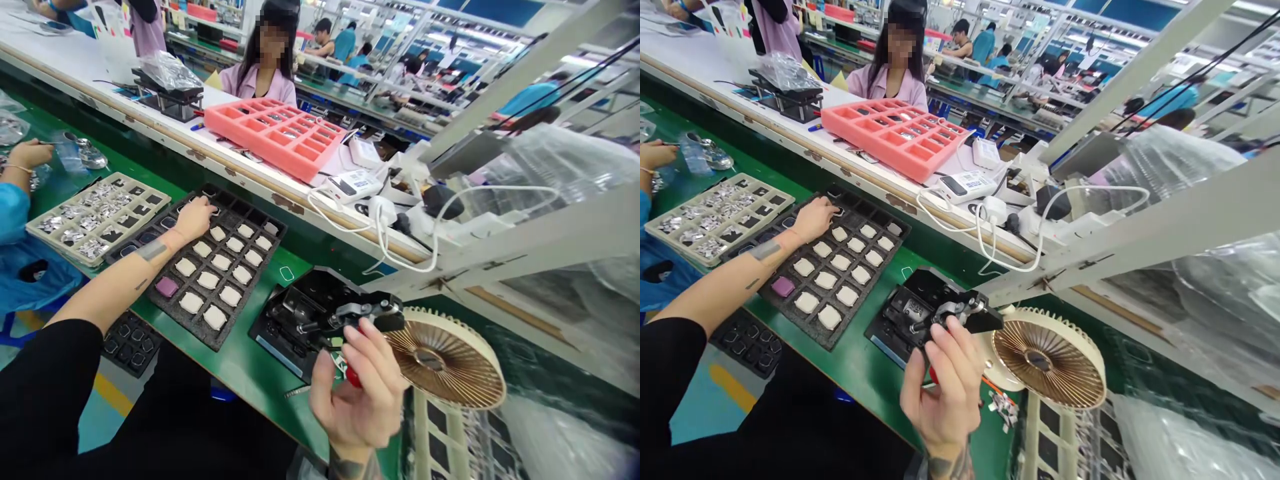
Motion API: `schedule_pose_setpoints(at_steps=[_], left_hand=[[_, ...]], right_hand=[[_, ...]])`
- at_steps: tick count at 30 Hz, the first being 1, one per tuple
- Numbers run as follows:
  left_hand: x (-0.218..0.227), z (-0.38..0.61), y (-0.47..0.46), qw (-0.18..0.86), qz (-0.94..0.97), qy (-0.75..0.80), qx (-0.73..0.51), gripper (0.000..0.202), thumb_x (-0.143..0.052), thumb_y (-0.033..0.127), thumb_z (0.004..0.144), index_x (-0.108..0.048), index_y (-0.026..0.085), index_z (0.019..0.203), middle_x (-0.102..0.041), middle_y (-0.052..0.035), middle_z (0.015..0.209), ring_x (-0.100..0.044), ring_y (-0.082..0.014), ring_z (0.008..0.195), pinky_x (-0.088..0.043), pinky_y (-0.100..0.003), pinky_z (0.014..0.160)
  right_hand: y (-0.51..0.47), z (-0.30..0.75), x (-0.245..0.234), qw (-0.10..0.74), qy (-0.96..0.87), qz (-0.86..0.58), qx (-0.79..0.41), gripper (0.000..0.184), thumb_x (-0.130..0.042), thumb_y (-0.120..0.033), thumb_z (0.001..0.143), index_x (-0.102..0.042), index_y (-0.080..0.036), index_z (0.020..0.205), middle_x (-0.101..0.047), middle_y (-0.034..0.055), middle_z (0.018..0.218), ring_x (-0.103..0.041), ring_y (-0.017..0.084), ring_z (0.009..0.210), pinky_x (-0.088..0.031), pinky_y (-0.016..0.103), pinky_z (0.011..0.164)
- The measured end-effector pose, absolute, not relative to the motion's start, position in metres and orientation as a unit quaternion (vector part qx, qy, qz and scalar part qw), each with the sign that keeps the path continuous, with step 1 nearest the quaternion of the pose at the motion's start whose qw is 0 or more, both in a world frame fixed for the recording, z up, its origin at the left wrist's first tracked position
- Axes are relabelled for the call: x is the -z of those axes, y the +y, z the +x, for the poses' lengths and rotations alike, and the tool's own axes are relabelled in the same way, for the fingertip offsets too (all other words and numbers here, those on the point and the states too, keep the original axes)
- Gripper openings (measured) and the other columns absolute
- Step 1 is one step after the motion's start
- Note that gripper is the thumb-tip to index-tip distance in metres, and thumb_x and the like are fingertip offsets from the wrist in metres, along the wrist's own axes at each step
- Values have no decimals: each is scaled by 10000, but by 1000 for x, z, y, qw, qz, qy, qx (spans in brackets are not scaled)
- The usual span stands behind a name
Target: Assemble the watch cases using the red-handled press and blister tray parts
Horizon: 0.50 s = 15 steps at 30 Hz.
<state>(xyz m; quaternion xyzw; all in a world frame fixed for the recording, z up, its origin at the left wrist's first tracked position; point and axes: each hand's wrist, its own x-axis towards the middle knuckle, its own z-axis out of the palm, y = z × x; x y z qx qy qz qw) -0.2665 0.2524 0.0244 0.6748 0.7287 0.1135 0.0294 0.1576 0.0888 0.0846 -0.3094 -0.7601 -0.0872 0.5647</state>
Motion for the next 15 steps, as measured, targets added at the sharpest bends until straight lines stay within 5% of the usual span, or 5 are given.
schedule_pose_setpoints(at_steps=[4,7,10,12,15], left_hand=[[-32,-283,295,42,687,724,-51,390,-597,184,1003,-813,155,1327,-708,-193,1400,-572,-328,1272,-456,-446,1112],[-38,-279,308,35,679,733,-22,312,-674,194,976,-813,94,1237,-756,-214,1290,-637,-311,1224,-476,-432,1105],[-50,-270,303,24,664,747,-19,285,-645,216,1015,-767,-6,1146,-761,-240,1242,-689,-311,1233,-504,-416,1099],[-57,-265,294,19,658,752,-37,466,-467,323,1116,-703,-65,1219,-731,-210,1320,-676,-315,1325,-503,-415,1116],[-61,-253,267,14,631,767,-117,794,-184,470,1077,-627,-168,1240,-728,-87,1099,-700,-280,1246,-488,-537,1015]], right_hand=[[64,198,-80,602,-687,-393,103,807,-842,-67,786,-647,-243,1549,-714,123,1362,-769,268,1138,-656,444,937],[42,238,-59,411,-762,-498,50,421,-712,-166,967,-725,-184,1387,-766,94,1206,-749,209,1052,-618,383,896],[21,259,-25,189,-851,-484,81,327,-547,-170,1042,-723,-170,1318,-752,98,1267,-689,221,1096,-600,401,929],[8,257,-6,112,-856,-491,115,406,-518,-93,1014,-717,-187,1356,-732,98,1351,-643,244,1150,-570,417,953],[1,245,13,73,-871,-473,107,327,-562,-136,1029,-731,-154,1308,-729,119,1337,-608,234,1114,-521,385,883]])
